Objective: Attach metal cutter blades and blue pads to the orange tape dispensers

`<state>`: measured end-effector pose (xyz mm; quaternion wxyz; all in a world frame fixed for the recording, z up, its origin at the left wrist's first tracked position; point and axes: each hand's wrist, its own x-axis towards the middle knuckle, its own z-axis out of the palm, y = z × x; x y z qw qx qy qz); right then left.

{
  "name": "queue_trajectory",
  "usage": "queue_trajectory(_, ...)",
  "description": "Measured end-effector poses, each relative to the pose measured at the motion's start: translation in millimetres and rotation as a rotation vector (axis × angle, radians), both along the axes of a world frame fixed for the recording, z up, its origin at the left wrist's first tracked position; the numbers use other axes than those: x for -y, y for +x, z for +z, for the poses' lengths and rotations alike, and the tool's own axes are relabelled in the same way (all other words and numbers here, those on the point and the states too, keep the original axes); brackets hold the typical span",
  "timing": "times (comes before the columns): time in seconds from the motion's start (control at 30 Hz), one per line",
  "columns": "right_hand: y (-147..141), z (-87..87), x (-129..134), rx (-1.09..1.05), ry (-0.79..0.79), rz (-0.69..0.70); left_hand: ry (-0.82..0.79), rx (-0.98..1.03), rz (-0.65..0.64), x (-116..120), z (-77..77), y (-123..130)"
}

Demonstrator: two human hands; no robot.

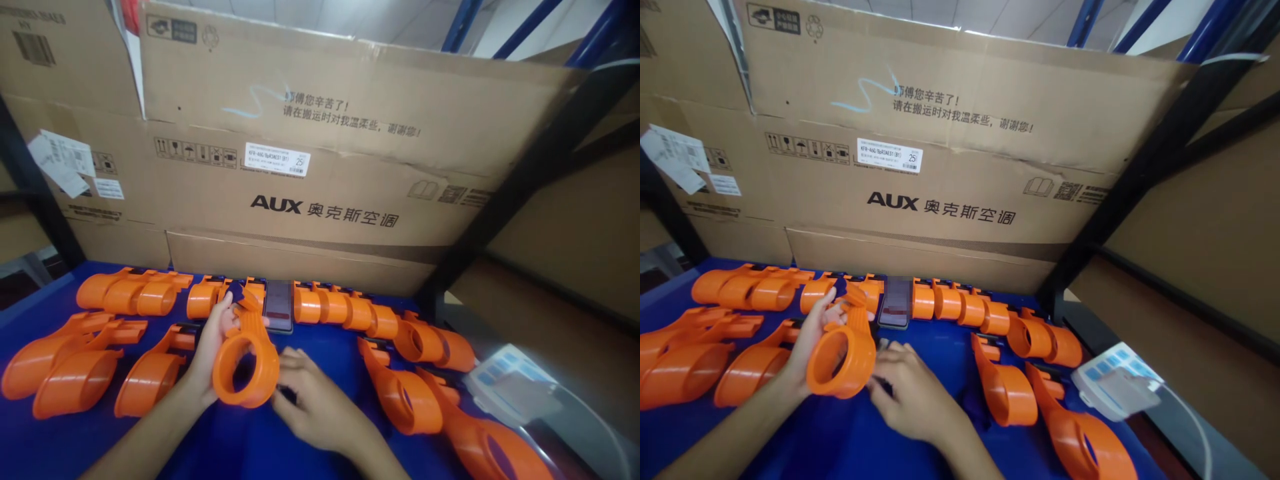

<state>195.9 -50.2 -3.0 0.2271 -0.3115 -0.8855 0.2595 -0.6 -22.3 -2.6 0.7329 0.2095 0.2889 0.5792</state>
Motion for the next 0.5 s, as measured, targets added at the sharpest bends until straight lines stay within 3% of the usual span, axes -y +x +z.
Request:
queue_trajectory(0.1, -4.3, -1.6, 2.2, 0.053, 0.023, 0.097, 0.013, 0.011, -0.018, 2.1, 0.5, 1.3)
queue_trajectory(0.23, -9.2, -8.7, -0.3, 0.062, 0.042, 0.106, 0.028, -0.006, -0.017, 4.6, -1.6, 4.1)
queue_trajectory(0.5, -13.7, -12.3, -2.5, -0.025, -0.006, -0.023, 0.025, 0.006, -0.022, 4.2, -3.1, 3.4)
